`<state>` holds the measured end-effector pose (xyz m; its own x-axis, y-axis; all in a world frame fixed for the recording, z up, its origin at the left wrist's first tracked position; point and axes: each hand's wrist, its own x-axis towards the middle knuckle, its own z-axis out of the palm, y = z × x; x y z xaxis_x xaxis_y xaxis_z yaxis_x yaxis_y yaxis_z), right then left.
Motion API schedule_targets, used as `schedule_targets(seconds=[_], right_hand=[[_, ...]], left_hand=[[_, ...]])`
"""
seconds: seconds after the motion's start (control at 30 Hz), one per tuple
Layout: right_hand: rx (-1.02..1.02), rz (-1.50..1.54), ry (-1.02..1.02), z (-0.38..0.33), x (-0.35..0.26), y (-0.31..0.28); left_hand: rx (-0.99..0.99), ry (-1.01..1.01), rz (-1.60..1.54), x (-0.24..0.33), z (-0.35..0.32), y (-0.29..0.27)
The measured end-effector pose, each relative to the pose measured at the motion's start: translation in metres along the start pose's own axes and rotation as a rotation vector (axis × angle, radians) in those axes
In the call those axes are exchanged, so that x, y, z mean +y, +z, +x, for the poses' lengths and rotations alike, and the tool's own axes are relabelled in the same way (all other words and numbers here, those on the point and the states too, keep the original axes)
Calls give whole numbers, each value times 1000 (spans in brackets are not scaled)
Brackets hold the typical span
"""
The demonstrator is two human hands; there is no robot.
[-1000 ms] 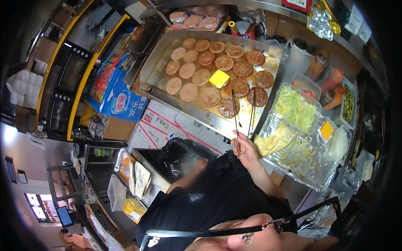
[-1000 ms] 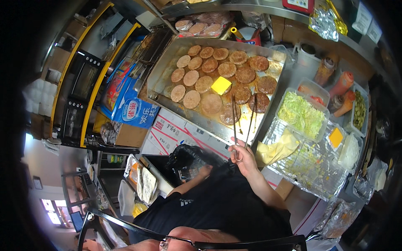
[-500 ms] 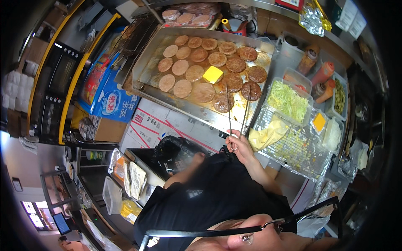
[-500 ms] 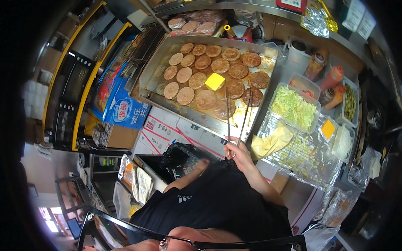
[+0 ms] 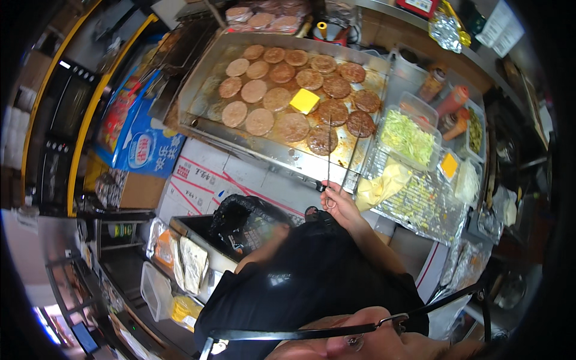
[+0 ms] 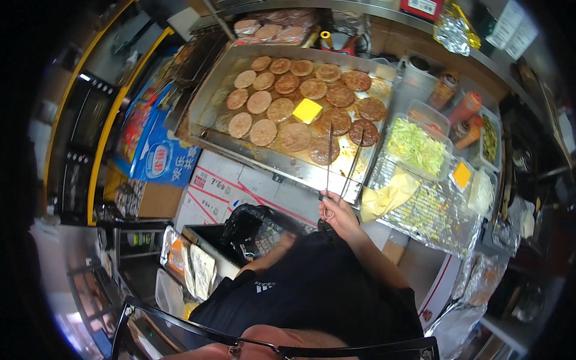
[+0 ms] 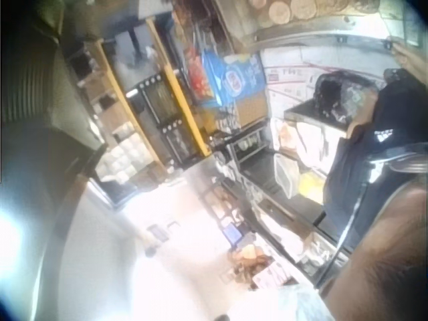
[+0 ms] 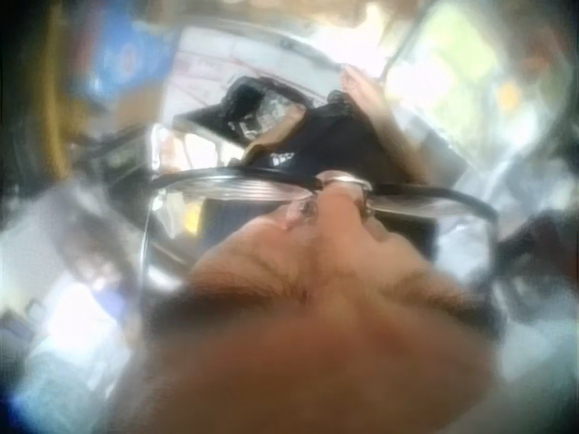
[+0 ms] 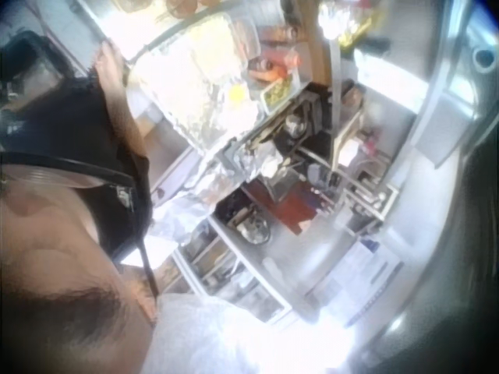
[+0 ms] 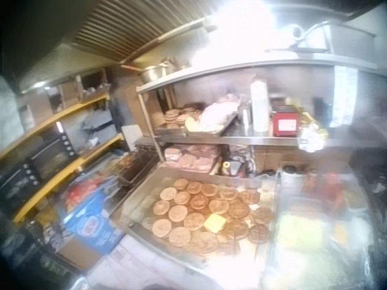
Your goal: The person assembles burritos by placing tortillas on foil, adding shredded lettuce and cooked meat patties, then rolling them. The person also flips and arranges multiple meat patties on a flat-top grill using tongs and a yellow spatula.
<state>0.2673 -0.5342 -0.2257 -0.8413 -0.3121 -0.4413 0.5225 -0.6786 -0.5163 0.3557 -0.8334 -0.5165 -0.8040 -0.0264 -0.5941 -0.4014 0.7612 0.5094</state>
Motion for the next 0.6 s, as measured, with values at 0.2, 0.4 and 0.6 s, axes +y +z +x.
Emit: schedule_targets(seconds=[0.2, 0.4, 0.6], right_hand=[[109, 63, 84, 0, 20, 1], [63, 45, 93, -2, 22, -16], [38, -43, 119, -2, 17, -19]], left_hand=[[-271, -294, -344, 15, -16, -5], [-163, -162, -440, -4, -8, 25], [-98, -235, -383, -11, -37, 38]])
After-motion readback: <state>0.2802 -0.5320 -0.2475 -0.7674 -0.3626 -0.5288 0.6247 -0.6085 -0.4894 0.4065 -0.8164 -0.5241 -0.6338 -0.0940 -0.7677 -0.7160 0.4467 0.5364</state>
